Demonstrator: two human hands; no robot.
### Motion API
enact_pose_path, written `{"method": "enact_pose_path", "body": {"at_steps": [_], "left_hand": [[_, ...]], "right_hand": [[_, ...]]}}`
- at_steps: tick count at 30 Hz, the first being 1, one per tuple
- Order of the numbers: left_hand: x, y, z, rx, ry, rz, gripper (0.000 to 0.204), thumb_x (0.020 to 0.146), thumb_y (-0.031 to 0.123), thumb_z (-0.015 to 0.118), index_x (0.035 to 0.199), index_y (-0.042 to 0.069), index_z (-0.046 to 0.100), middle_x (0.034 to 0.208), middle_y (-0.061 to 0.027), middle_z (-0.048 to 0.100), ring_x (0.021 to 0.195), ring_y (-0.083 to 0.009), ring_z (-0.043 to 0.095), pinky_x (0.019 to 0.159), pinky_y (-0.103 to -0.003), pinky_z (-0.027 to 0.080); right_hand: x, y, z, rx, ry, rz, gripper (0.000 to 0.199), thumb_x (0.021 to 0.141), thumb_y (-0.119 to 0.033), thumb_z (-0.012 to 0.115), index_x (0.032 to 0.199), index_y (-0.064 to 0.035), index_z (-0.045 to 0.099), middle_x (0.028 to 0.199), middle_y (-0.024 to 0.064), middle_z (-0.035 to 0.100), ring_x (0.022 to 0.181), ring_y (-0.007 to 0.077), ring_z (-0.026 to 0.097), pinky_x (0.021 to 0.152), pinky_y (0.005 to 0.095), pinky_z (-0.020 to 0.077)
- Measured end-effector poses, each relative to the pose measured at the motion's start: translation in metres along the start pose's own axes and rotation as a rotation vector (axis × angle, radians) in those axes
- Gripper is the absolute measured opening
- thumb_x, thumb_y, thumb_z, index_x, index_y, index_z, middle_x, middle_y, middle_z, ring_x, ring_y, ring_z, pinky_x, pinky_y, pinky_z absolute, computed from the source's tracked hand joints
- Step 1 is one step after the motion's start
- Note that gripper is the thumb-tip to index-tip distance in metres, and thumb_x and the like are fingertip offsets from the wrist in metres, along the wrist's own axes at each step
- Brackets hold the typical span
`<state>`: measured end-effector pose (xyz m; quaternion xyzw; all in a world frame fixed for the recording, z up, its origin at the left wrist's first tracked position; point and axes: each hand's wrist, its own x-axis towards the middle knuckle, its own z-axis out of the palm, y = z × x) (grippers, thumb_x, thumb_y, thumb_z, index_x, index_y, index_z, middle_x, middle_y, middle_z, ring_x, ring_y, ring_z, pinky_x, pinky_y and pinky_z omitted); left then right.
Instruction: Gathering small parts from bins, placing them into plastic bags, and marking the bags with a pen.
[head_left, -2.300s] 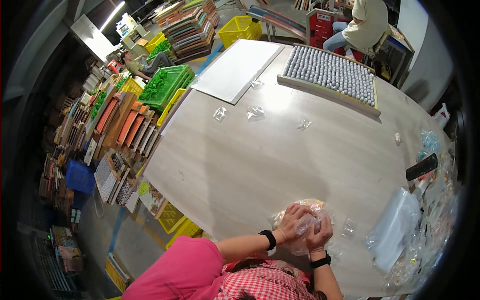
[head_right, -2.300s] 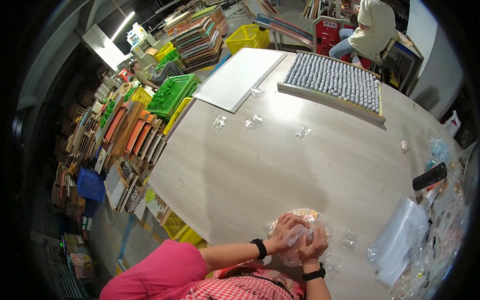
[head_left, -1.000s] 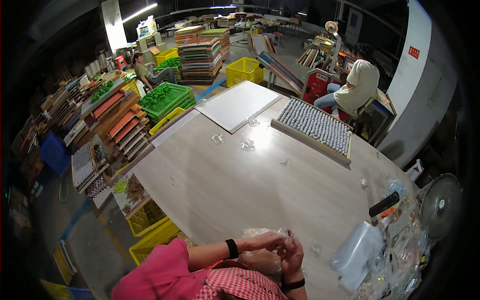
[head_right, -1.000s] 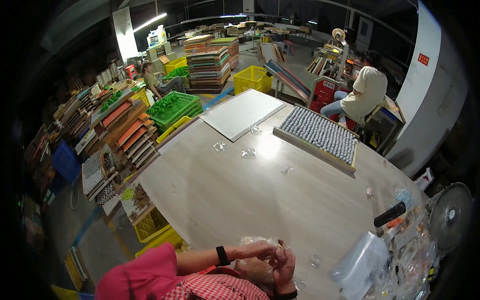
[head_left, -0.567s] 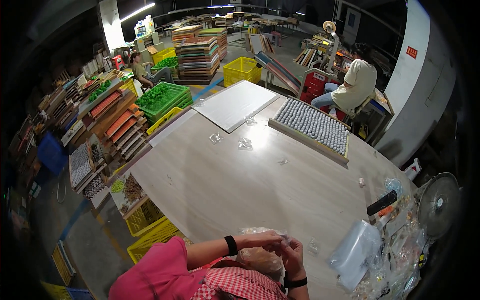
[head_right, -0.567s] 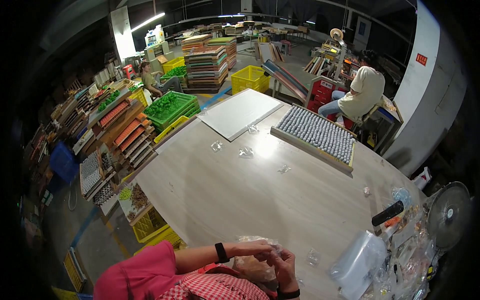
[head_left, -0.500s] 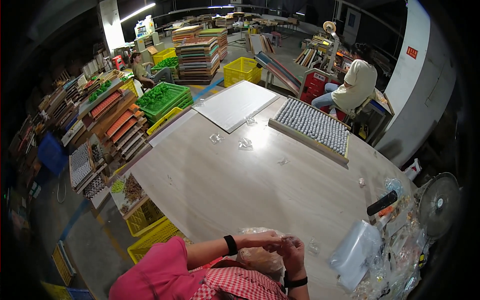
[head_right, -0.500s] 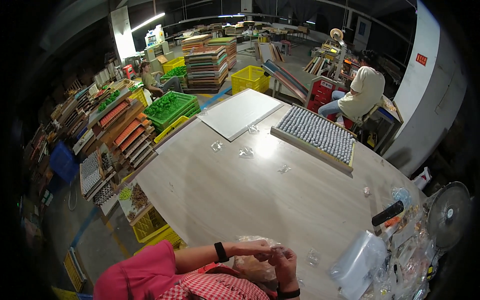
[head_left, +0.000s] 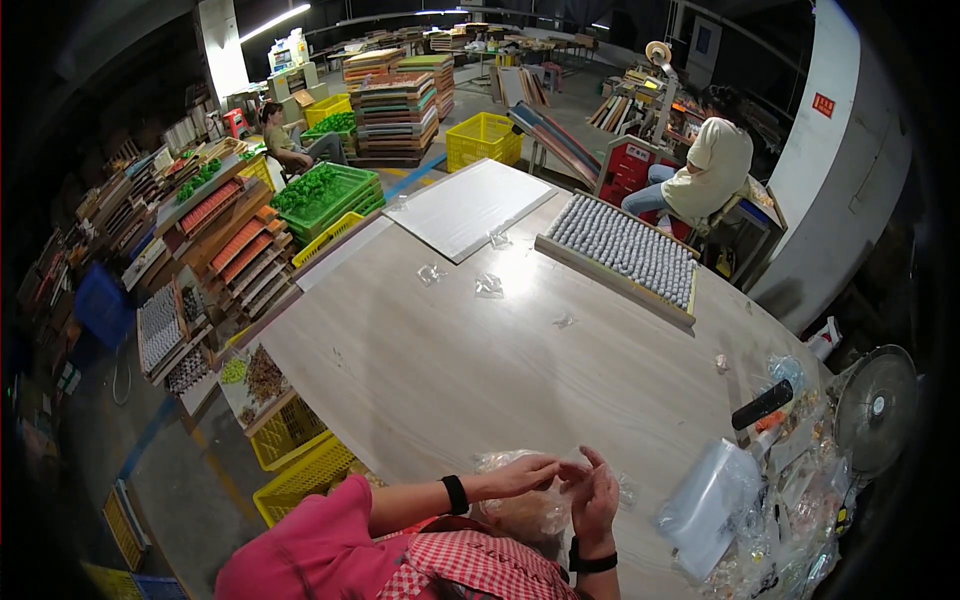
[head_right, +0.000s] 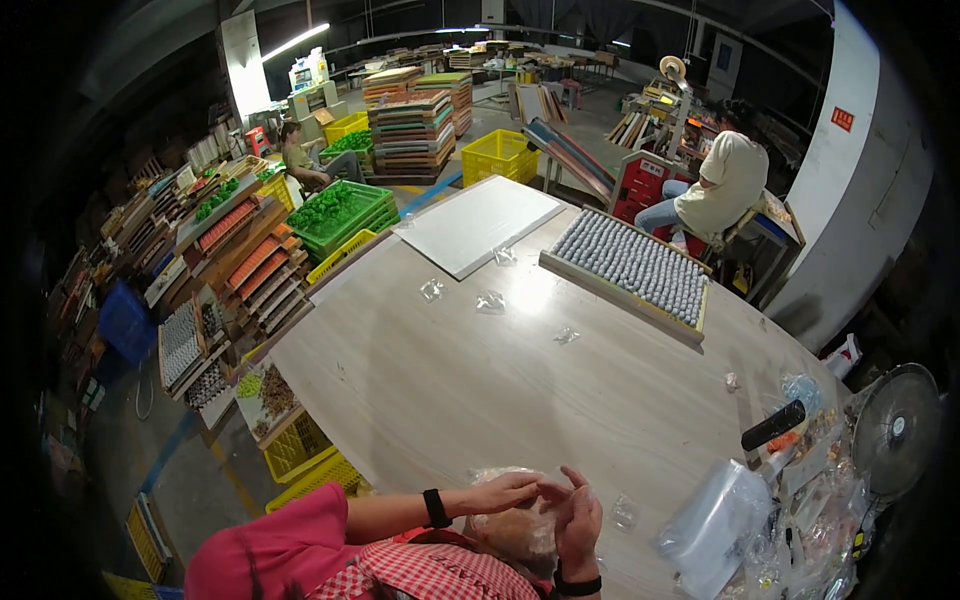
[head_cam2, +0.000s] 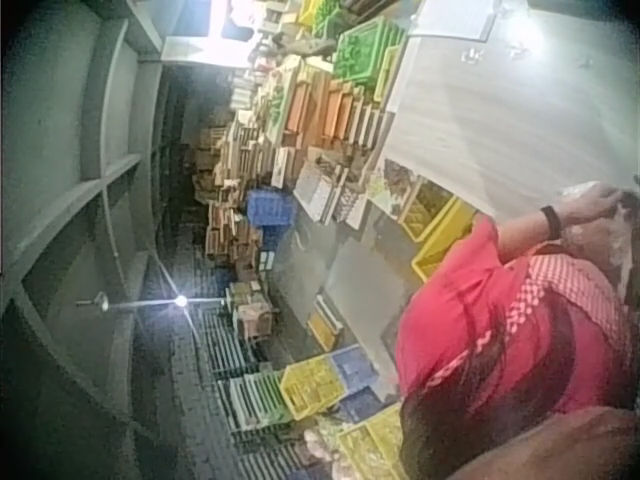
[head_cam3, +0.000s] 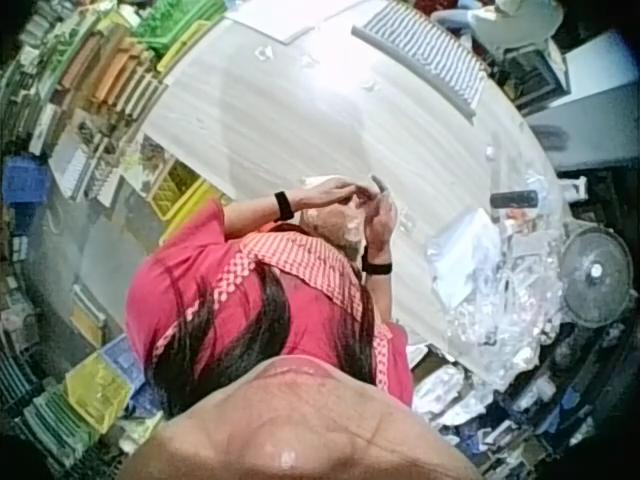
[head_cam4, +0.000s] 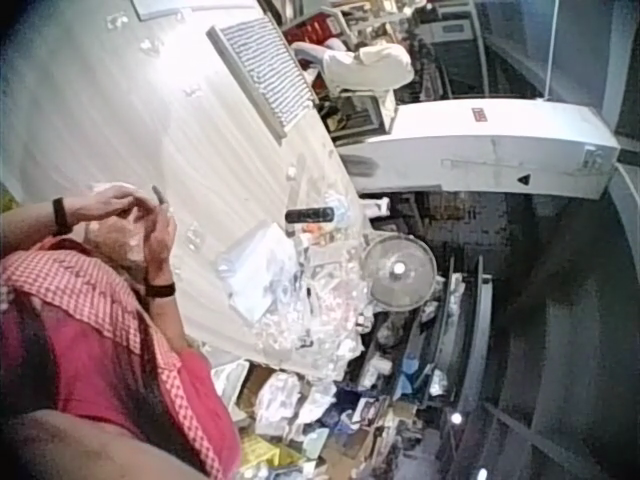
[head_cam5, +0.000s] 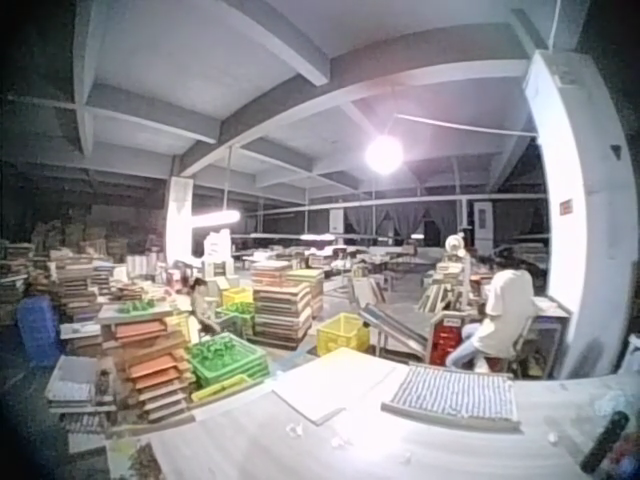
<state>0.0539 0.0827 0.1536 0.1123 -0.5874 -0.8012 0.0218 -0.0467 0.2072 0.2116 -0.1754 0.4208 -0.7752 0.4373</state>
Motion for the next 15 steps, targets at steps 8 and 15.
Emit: {"method": "enact_pose_path", "body": {"at_steps": [8,15], "left_hand": [[-0.004,-0.009,-0.011,0.357,-0.223,0.108,0.033,0.093,0.024,0.051,0.11,-0.004,0.054,0.092,-0.007,0.056,0.084,-0.0176,0.051,0.078,-0.033,0.043],[-0.008,0.002,0.003,0.621,-0.222,0.151,0.03,0.091,0.02,0.049,0.106,-0.004,0.055,0.102,-0.0202,0.059,0.098,-0.0293,0.056,0.086,-0.04,0.043]], "right_hand": [[0.001,-0.008,0.011,-0.566,-0.256,-0.164,0.052,0.101,-0.035,0.03,0.124,0.0107,0.041,0.116,0.0193,0.061,0.106,0.0269,0.06,0.097,0.037,0.0414],[0.017,-0.017,0.022,-1.159,-0.52,-0.347,0.034,0.098,-0.021,0.04,0.124,-0.0004,0.048,0.113,0.0145,0.064,0.106,0.0325,0.059,0.095,0.0447,0.0424]]}}
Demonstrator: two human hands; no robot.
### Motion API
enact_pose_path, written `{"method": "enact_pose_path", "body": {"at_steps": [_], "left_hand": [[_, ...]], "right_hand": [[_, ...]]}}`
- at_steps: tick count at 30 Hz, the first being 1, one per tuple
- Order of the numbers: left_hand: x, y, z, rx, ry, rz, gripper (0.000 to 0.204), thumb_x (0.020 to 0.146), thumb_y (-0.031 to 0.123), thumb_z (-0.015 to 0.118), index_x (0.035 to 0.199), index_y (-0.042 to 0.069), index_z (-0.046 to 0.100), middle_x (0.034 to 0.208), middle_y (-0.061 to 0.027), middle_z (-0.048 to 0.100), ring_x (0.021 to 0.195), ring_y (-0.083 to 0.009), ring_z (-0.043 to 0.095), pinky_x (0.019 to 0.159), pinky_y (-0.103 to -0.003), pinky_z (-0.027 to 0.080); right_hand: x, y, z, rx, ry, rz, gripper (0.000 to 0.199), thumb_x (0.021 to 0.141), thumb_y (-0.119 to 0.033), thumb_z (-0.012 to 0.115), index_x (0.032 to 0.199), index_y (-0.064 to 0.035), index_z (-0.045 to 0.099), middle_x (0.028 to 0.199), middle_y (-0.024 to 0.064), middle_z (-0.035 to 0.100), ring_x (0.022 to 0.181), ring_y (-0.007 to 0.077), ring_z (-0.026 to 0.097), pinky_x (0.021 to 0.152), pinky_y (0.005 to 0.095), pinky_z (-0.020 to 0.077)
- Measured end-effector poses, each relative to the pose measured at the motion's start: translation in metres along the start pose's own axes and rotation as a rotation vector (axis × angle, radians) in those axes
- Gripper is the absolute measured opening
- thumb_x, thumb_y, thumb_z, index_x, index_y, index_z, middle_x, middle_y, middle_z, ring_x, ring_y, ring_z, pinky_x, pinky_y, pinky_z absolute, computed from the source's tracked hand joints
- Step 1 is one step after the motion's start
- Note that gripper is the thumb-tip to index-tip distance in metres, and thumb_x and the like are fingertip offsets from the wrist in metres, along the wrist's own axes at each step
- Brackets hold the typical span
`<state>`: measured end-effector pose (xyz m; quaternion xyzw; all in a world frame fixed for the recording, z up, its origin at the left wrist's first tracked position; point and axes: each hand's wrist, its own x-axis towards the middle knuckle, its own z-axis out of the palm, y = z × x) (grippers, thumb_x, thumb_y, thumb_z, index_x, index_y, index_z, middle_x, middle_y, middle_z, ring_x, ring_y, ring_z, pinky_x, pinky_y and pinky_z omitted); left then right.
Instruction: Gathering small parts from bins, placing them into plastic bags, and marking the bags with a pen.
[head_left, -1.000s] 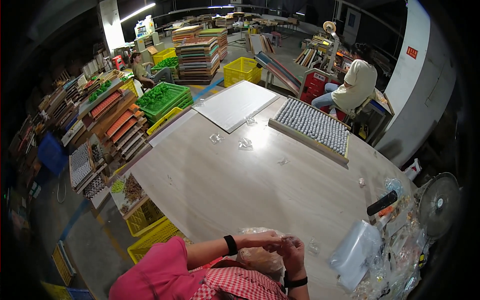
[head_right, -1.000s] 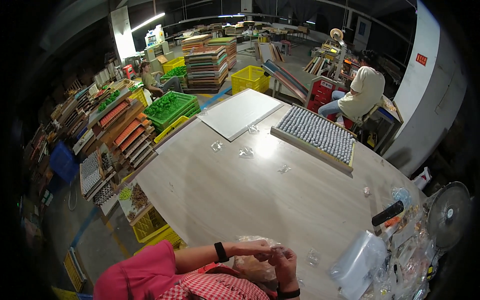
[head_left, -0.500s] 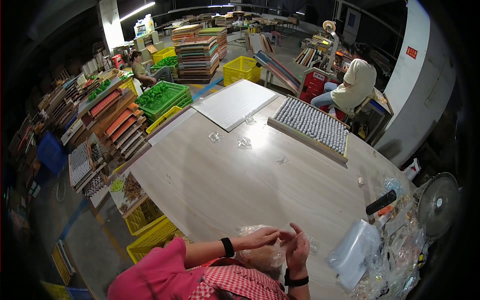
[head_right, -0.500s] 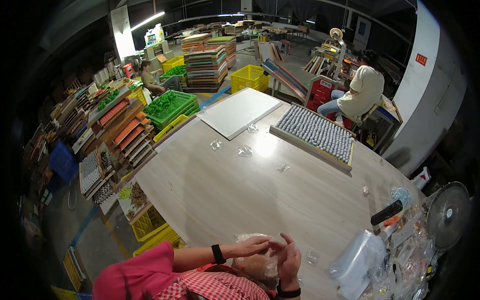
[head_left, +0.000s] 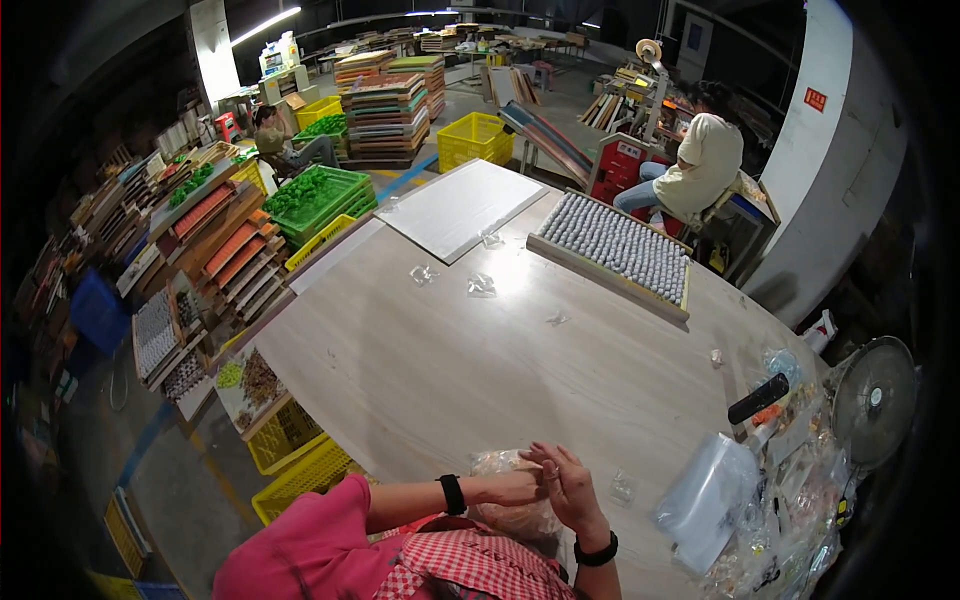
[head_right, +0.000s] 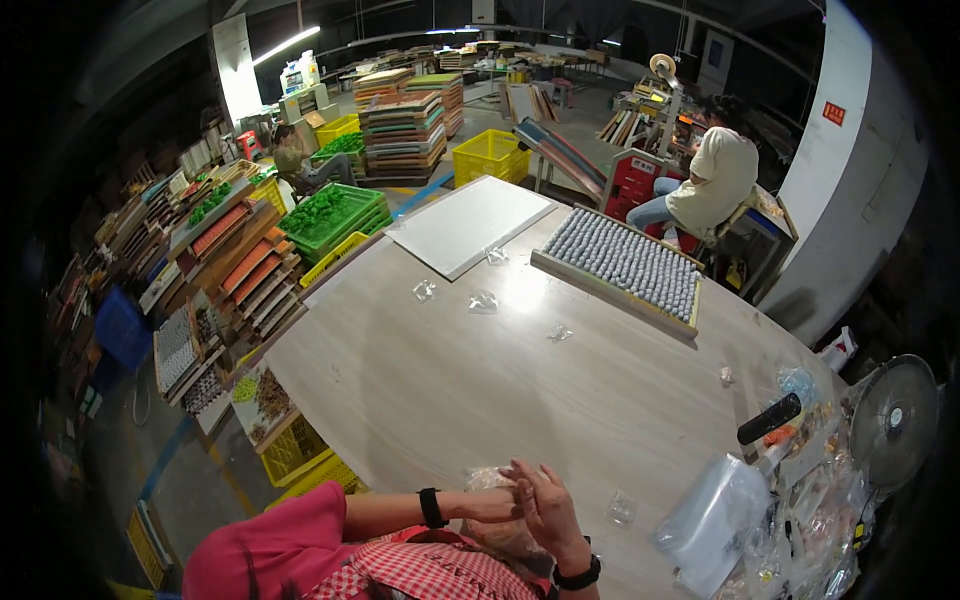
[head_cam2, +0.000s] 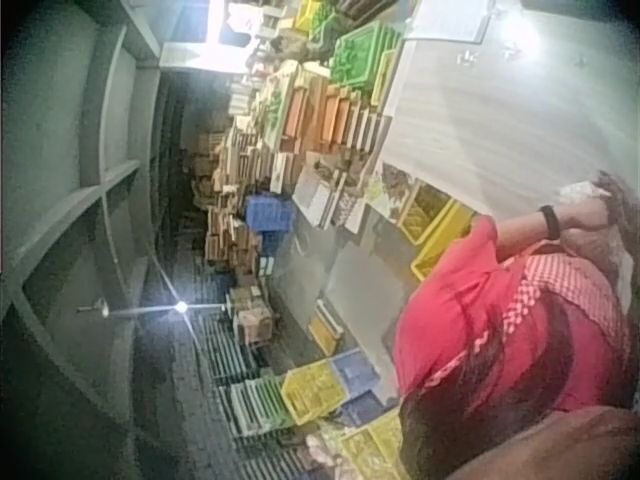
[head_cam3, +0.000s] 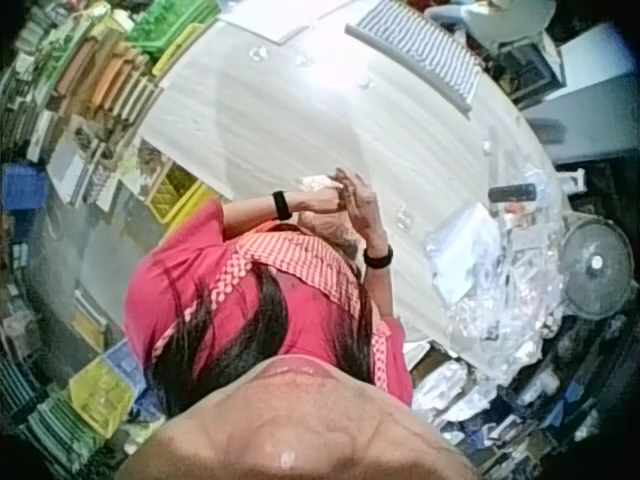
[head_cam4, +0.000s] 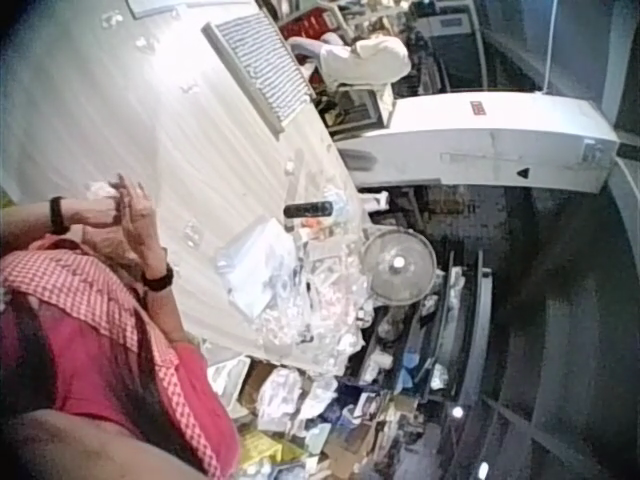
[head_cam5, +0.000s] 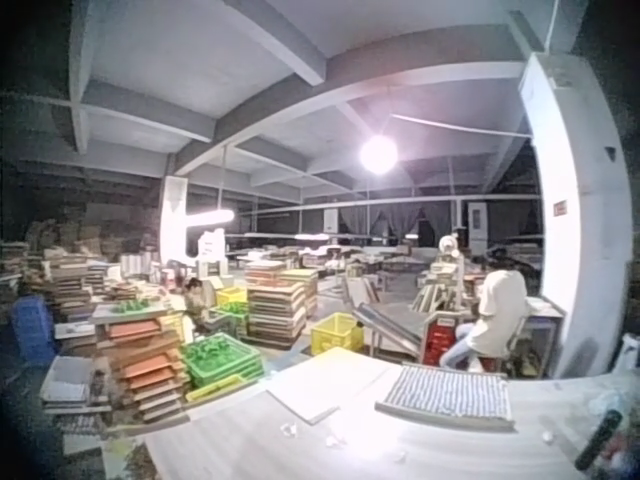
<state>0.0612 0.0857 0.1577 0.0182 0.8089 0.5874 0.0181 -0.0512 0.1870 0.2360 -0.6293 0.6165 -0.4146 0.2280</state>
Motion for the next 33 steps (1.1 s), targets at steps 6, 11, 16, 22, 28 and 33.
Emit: {"method": "enact_pose_path", "body": {"at_steps": [6,11,16,22,28,33], "left_hand": [[0.014,0.003,-0.015,-0.373,-0.001,-0.283,0.041,0.099,0.036,0.037,0.092,0.003,0.062,0.083,-0.0081,0.063,0.075,-0.017,0.058,0.067,-0.029,0.043],[0.017,0.014,-0.034,-0.724,-0.03,-0.168,0.042,0.097,0.039,0.047,0.102,0.002,0.065,0.083,0.0004,0.061,0.073,-0.0088,0.051,0.063,-0.023,0.042],[0.015,0.001,-0.034,-0.659,-0.076,-0.017,0.026,0.092,0.023,0.059,0.101,0.0,0.065,0.09,-0.0006,0.064,0.085,-0.0103,0.058,0.071,-0.025,0.046],[0.014,0.033,-0.033,0.21,-0.086,0.252,0.007,0.083,0.002,0.055,0.085,0.004,0.061,0.093,-0.0082,0.063,0.091,-0.0262,0.059,0.08,-0.037,0.047],[0.025,0.022,-0.045,0.483,-0.027,0.572,0.015,0.078,0.006,0.055,0.092,0.006,0.058,0.097,-0.0094,0.055,0.096,-0.028,0.054,0.083,-0.038,0.046],[0.024,0.03,-0.054,0.735,0.093,0.629,0.017,0.082,0.009,0.058,0.099,0.006,0.059,0.105,-0.0077,0.058,0.093,-0.0247,0.059,0.074,-0.033,0.052]], "right_hand": [[-0.014,0.009,-0.023,-0.169,0.229,0.11,0.02,0.085,-0.012,0.061,0.101,0.0,0.064,0.091,0.0152,0.065,0.07,0.0233,0.065,0.058,0.0311,0.0494],[-0.044,0.015,-0.014,0.056,0.365,0.334,0.013,0.076,0.004,0.065,0.088,0.0002,0.067,0.075,0.0112,0.065,0.066,0.0167,0.066,0.06,0.0263,0.0519],[-0.056,0.016,-0.002,0.369,0.194,0.357,0.008,0.08,0.005,0.065,0.088,0.0045,0.064,0.08,0.0078,0.067,0.068,0.0153,0.066,0.063,0.0255,0.0528],[-0.043,0.035,0.007,0.501,0.543,0.319,0.015,0.092,-0.007,0.054,0.102,0.0034,0.058,0.095,0.01,0.066,0.09,0.0151,0.062,0.082,0.0285,0.0482],[-0.038,0.06,0.023,0.641,0.199,0.364,0.031,0.098,-0.015,0.042,0.123,0.0029,0.05,0.108,0.0092,0.061,0.097,0.0146,0.059,0.087,0.0272,0.0461],[-0.026,0.056,0.016,0.807,0.227,0.386,0.036,0.099,-0.023,0.044,0.127,-0.0019,0.05,0.111,0.0048,0.06,0.098,0.0141,0.057,0.084,0.0276,0.0464]]}}
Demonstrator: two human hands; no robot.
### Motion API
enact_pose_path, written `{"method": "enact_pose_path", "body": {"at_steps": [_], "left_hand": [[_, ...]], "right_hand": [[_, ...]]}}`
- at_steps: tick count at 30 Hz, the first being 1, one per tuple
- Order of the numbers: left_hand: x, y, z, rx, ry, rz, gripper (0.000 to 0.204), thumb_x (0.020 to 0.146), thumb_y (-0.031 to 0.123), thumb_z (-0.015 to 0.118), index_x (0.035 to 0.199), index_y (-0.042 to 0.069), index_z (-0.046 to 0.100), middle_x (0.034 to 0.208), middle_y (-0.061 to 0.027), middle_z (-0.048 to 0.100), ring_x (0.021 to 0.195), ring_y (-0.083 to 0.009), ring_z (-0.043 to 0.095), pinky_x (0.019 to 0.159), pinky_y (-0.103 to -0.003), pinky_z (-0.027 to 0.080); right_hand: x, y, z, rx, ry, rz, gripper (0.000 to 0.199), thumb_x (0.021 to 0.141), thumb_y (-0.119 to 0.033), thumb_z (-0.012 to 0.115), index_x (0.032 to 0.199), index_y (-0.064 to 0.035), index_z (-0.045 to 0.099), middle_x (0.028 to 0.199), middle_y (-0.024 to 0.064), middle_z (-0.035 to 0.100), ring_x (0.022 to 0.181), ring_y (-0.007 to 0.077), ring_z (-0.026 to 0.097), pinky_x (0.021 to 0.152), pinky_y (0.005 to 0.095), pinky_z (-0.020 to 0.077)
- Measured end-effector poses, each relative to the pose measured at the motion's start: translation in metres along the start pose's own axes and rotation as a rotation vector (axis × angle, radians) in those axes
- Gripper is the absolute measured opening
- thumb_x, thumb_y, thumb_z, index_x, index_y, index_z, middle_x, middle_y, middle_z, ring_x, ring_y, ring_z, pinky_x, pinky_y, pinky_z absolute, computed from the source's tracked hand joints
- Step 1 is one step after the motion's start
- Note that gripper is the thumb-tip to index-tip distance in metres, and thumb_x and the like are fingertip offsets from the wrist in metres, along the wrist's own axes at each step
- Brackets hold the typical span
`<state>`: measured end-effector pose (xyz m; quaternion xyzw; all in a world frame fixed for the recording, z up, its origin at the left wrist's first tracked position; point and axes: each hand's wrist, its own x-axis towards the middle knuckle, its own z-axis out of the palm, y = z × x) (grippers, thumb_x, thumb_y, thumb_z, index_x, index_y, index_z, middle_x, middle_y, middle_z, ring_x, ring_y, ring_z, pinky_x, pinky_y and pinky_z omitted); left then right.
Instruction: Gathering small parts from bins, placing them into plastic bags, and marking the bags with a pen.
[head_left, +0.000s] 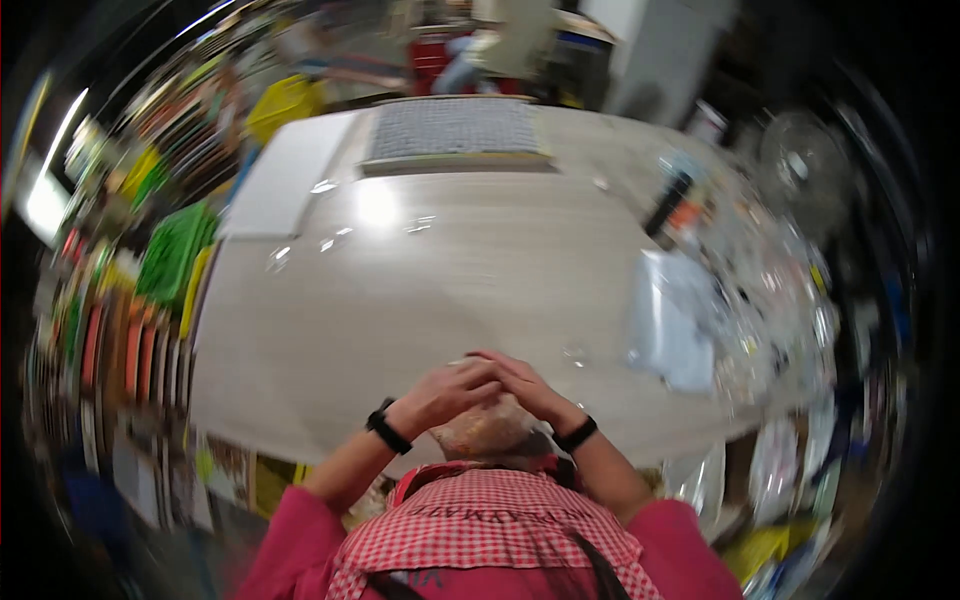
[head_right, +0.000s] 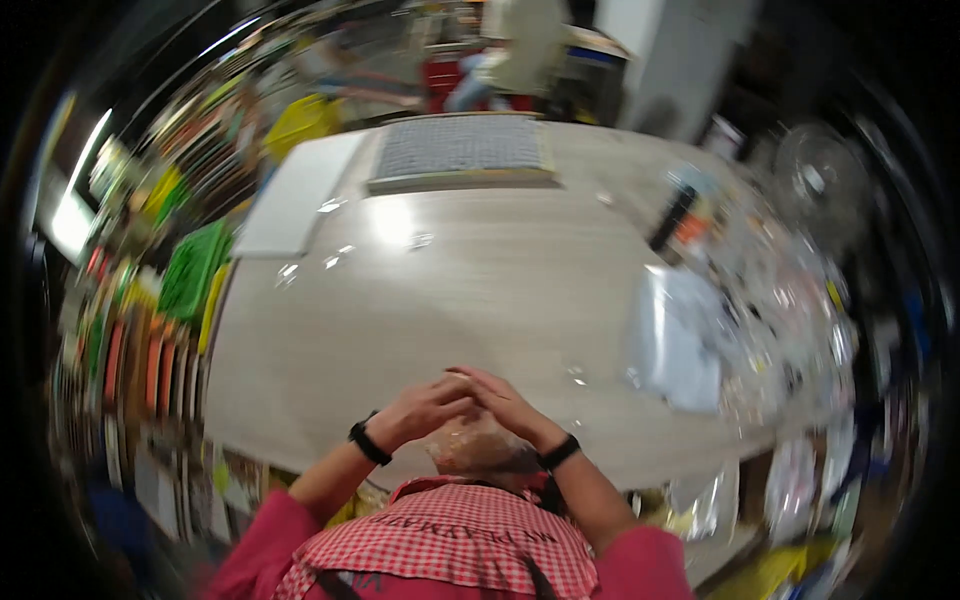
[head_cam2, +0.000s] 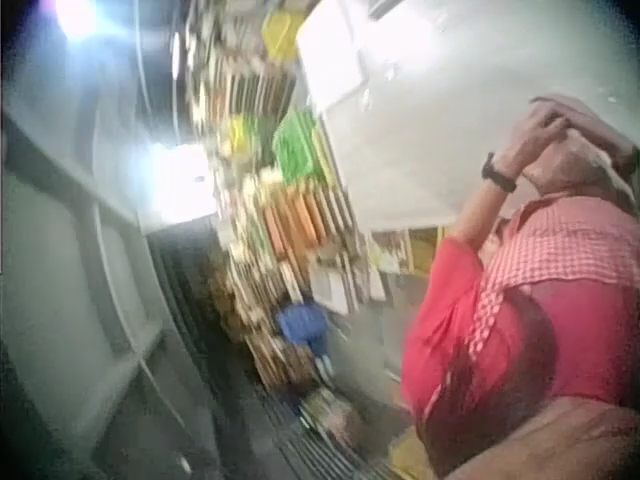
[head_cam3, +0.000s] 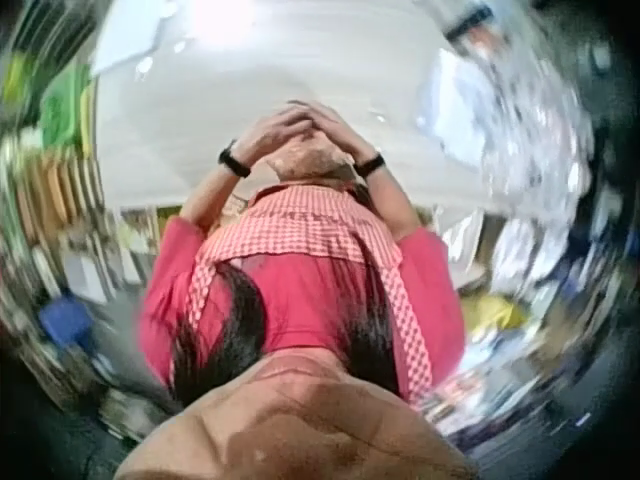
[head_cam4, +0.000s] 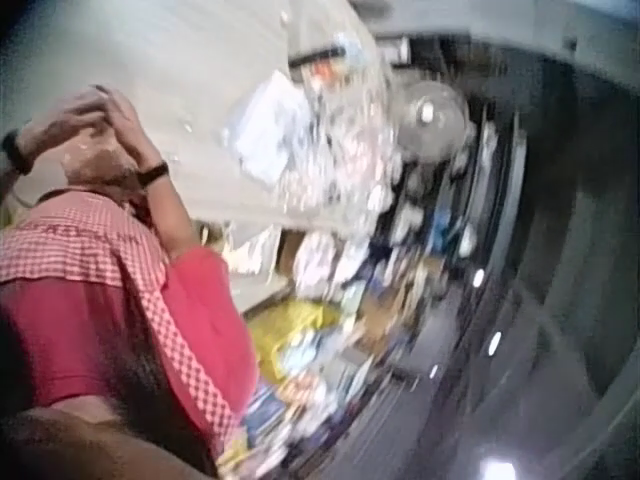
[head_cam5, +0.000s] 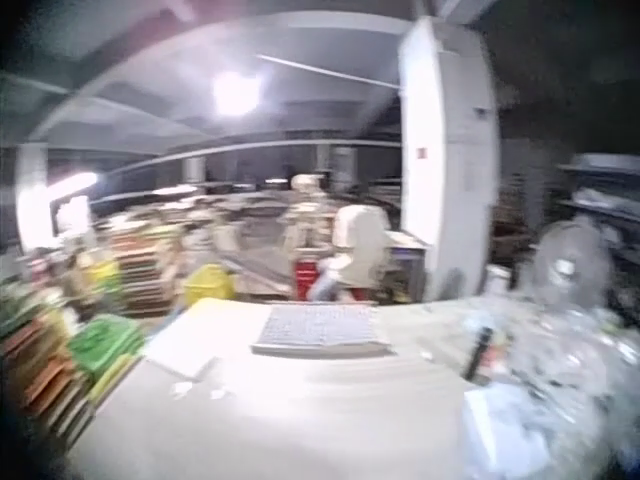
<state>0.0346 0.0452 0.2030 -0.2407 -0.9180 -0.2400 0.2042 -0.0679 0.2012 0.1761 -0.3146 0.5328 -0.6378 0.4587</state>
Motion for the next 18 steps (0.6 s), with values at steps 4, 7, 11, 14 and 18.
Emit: {"method": "enact_pose_path", "body": {"at_steps": [4,7,11,14,18], "left_hand": [[-0.011,0.003,0.016,-0.224,0.212,-0.501,0.016,0.083,0.017,0.067,0.096,0.008,0.063,0.074,-0.0096,0.061,0.066,-0.0252,0.062,0.055,-0.032,0.051],[0.002,0.001,0.0,0.193,0.184,-0.289,0.013,0.078,0.008,0.066,0.075,0.007,0.053,0.067,-0.0066,0.053,0.061,-0.0255,0.056,0.051,-0.034,0.046],[0.006,-0.004,-0.002,0.255,0.009,-0.229,0.023,0.077,0.012,0.066,0.067,0.008,0.046,0.062,-0.0066,0.049,0.057,-0.0277,0.053,0.048,-0.038,0.042],[-0.017,-0.011,0.006,0.22,-0.105,-0.229,0.028,0.084,0.015,0.061,0.062,0.006,0.046,0.056,-0.01,0.05,0.054,-0.0302,0.053,0.049,-0.039,0.042],[-0.069,-0.014,0.002,0.154,-0.331,-0.441,0.03,0.089,0.016,0.057,0.064,0.001,0.049,0.061,-0.0111,0.052,0.06,-0.0308,0.054,0.051,-0.037,0.041]], "right_hand": [[0.0,-0.001,-0.011,-0.205,-0.059,-0.073,0.032,0.096,-0.025,0.049,0.118,-0.0028,0.056,0.105,0.0053,0.063,0.083,0.018,0.061,0.075,0.0301,0.0479],[-0.001,-0.015,-0.018,-0.626,-0.06,-0.119,0.026,0.093,-0.023,0.053,0.11,-0.0047,0.059,0.104,0.0085,0.063,0.091,0.0249,0.06,0.08,0.0352,0.0472],[-0.014,-0.029,-0.019,-1.32,0.189,-0.496,0.013,0.083,-0.02,0.058,0.092,-0.0123,0.063,0.084,0.0069,0.065,0.087,0.0243,0.061,0.074,0.0364,0.0456],[-0.018,-0.001,-0.041,-1.45,0.149,-0.371,0.009,0.08,-0.019,0.056,0.085,-0.02,0.063,0.078,0.0036,0.064,0.084,0.0221,0.062,0.074,0.039,0.0422],[-0.034,0.031,-0.053,-1.425,0.122,-0.099,0.017,0.082,-0.025,0.052,0.092,-0.0277,0.066,0.075,0.0049,0.065,0.08,0.0239,0.063,0.072,0.044,0.0399]]}}
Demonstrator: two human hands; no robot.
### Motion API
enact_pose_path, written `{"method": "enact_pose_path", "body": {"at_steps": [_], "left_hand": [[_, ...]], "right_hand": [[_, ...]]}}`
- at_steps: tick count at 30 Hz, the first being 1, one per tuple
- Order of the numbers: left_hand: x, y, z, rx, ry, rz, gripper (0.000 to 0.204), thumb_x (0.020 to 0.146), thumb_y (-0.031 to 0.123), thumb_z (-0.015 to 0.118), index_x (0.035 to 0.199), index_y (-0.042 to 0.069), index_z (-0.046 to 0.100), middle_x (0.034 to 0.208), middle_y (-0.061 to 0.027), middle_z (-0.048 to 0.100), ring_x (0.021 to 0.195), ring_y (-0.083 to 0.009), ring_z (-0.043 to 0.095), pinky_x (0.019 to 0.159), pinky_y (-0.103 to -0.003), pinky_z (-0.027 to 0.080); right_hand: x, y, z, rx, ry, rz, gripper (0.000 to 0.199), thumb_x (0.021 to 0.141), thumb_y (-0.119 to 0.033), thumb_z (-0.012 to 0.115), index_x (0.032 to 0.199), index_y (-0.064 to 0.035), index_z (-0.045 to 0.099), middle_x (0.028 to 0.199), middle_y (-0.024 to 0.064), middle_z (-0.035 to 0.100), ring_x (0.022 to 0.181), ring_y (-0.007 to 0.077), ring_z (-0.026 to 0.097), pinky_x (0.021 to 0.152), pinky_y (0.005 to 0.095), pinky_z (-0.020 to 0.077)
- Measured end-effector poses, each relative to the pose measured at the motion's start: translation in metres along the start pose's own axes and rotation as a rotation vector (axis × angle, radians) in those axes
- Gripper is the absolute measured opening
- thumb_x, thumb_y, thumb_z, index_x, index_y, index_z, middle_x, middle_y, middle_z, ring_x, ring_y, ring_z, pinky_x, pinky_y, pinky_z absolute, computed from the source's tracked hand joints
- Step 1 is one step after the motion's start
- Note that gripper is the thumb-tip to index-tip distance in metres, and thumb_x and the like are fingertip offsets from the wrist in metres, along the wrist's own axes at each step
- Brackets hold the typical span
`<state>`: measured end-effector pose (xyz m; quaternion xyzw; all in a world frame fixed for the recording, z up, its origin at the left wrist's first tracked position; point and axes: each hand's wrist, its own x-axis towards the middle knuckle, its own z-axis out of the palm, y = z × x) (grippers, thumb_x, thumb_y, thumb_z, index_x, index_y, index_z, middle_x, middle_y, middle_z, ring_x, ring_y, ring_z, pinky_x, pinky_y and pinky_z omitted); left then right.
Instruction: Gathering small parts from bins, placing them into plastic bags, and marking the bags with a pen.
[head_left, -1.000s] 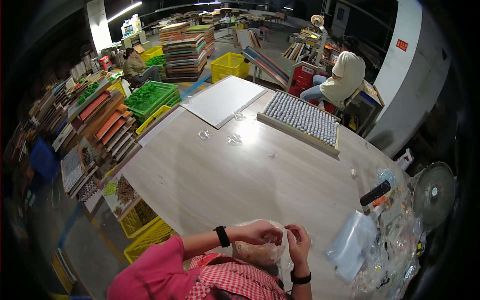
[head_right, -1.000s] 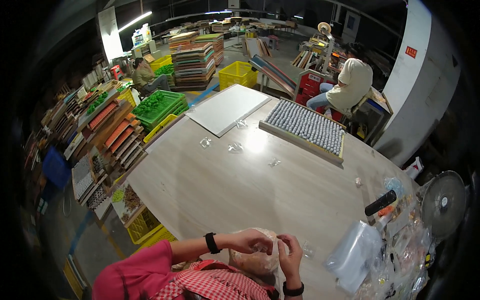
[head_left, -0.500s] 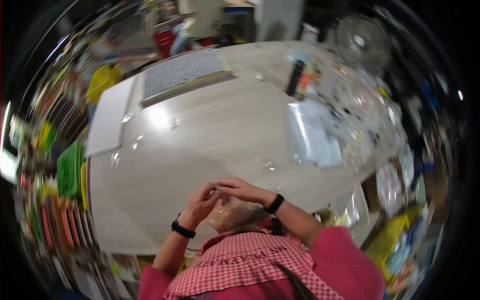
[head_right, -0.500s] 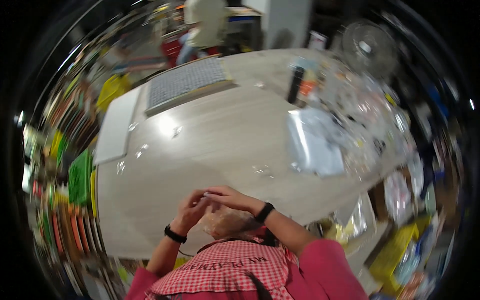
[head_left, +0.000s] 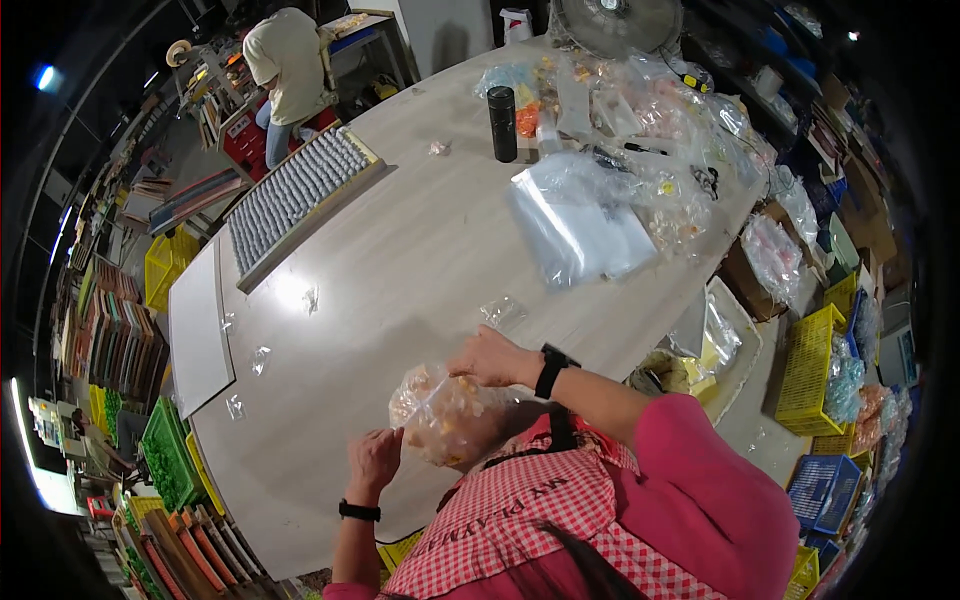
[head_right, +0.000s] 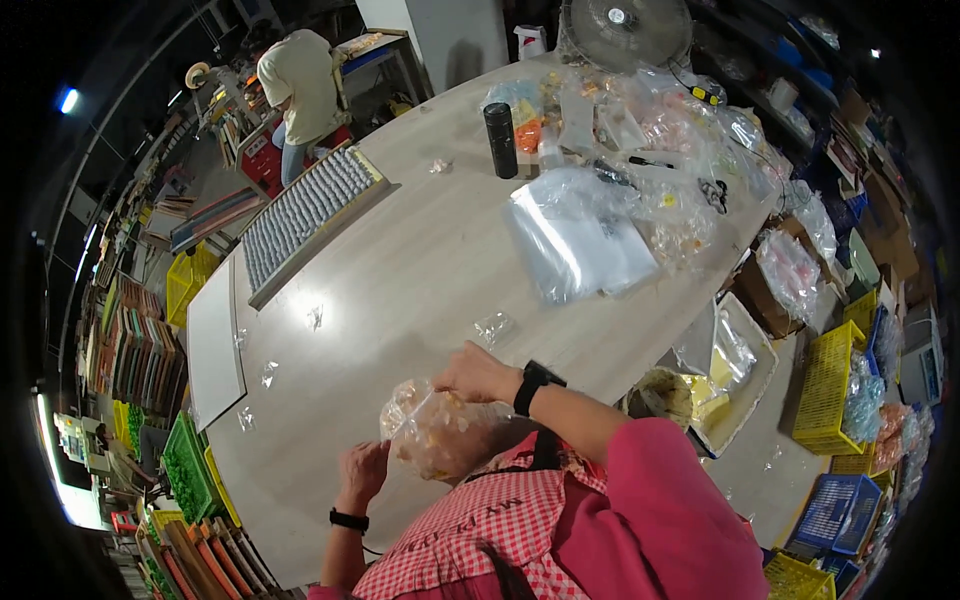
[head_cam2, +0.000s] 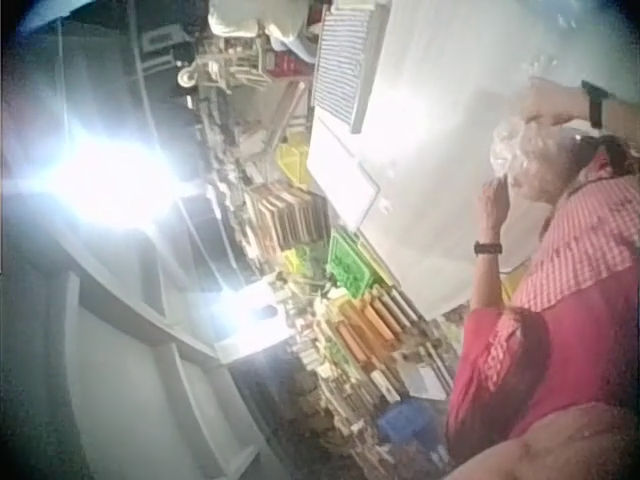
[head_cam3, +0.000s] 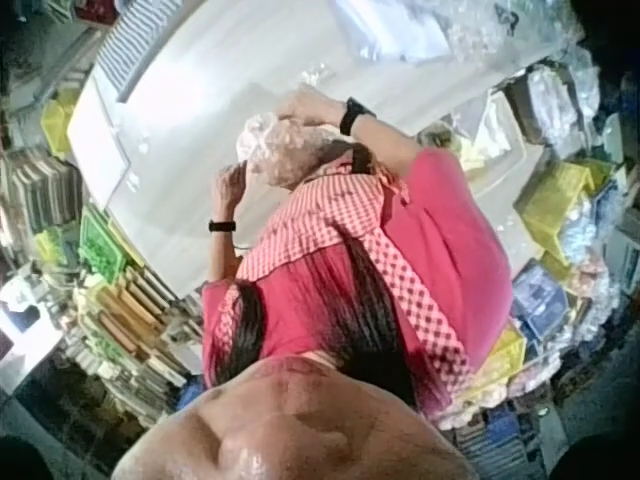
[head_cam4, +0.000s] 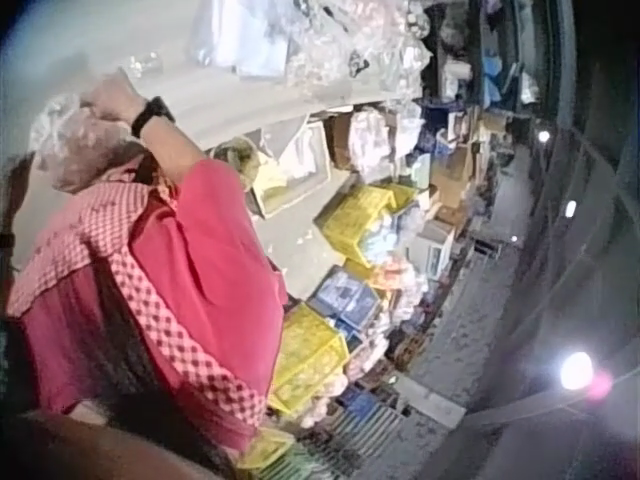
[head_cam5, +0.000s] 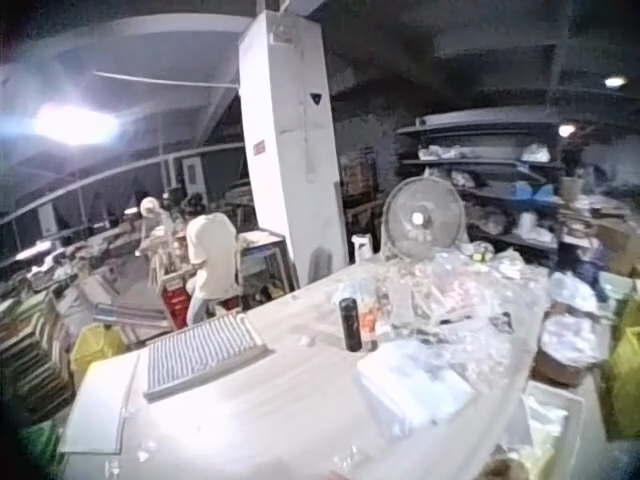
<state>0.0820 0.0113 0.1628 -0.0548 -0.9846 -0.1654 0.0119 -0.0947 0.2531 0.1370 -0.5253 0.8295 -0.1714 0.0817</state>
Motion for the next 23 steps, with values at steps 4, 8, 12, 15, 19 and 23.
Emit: {"method": "enact_pose_path", "body": {"at_steps": [4,8,12,15,19,23], "left_hand": [[0.006,0.003,-0.001,-0.607,0.15,-0.148,0.029,0.092,0.013,0.053,0.066,0.0,0.054,0.097,-0.0122,0.06,0.092,-0.031,0.053,0.079,-0.038,0.041],[0.043,0.024,-0.003,-1.272,0.071,-0.286,0.049,0.1,0.034,0.034,0.109,-0.004,0.064,0.103,-0.0103,0.066,0.098,-0.0199,0.058,0.094,-0.034,0.039],[0.066,0.033,0.018,-1.389,0.16,-0.408,0.044,0.099,0.032,0.042,0.101,-0.006,0.064,0.098,-0.0107,0.066,0.093,-0.0164,0.058,0.086,-0.028,0.043],[0.074,0.021,0.02,-0.983,0.068,-0.215,0.039,0.098,0.03,0.043,0.093,-0.003,0.064,0.086,-0.008,0.065,0.079,-0.0148,0.056,0.074,-0.029,0.044],[0.083,0.022,0.015,-0.832,-0.101,-0.107,0.035,0.098,0.029,0.043,0.085,0.002,0.06,0.072,-0.0045,0.057,0.064,-0.0143,0.049,0.061,-0.032,0.041],[0.078,0.016,0.002,-1.126,-0.218,-0.177,0.042,0.099,0.04,0.04,0.087,0.005,0.06,0.08,-0.0033,0.056,0.077,-0.0136,0.046,0.072,-0.026,0.038]], "right_hand": [[0.012,0.002,0.002,0.065,0.026,0.071,0.016,0.086,-0.029,0.05,0.091,-0.0216,0.063,0.074,0.0093,0.064,0.071,0.0293,0.063,0.065,0.0435,0.0424],[0.025,-0.01,-0.015,0.181,0.096,0.071,0.017,0.087,-0.029,0.052,0.086,-0.0163,0.062,0.076,0.009,0.064,0.074,0.0283,0.063,0.067,0.0442,0.0442],[0.036,-0.031,-0.047,0.216,0.235,-0.061,0.015,0.085,-0.024,0.056,0.082,-0.0109,0.061,0.087,0.0081,0.062,0.083,0.0269,0.061,0.073,0.0417,0.046],[0.044,-0.035,-0.047,0.332,0.344,-0.185,0.018,0.085,-0.023,0.059,0.08,-0.0059,0.06,0.099,0.0092,0.059,0.094,0.0297,0.056,0.079,0.0378,0.0438],[0.056,-0.026,-0.019,0.725,0.375,-0.144,0.017,0.083,-0.013,0.056,0.097,-0.005,0.062,0.116,0.0097,0.057,0.109,0.0288,0.053,0.092,0.038,0.0427],[0.049,-0.023,-0.024,0.602,-0.06,-0.033,0.034,0.084,-0.008,0.056,0.119,-0.0062,0.056,0.128,0.0123,0.053,0.118,0.027,0.05,0.099,0.0347,0.0403]]}}
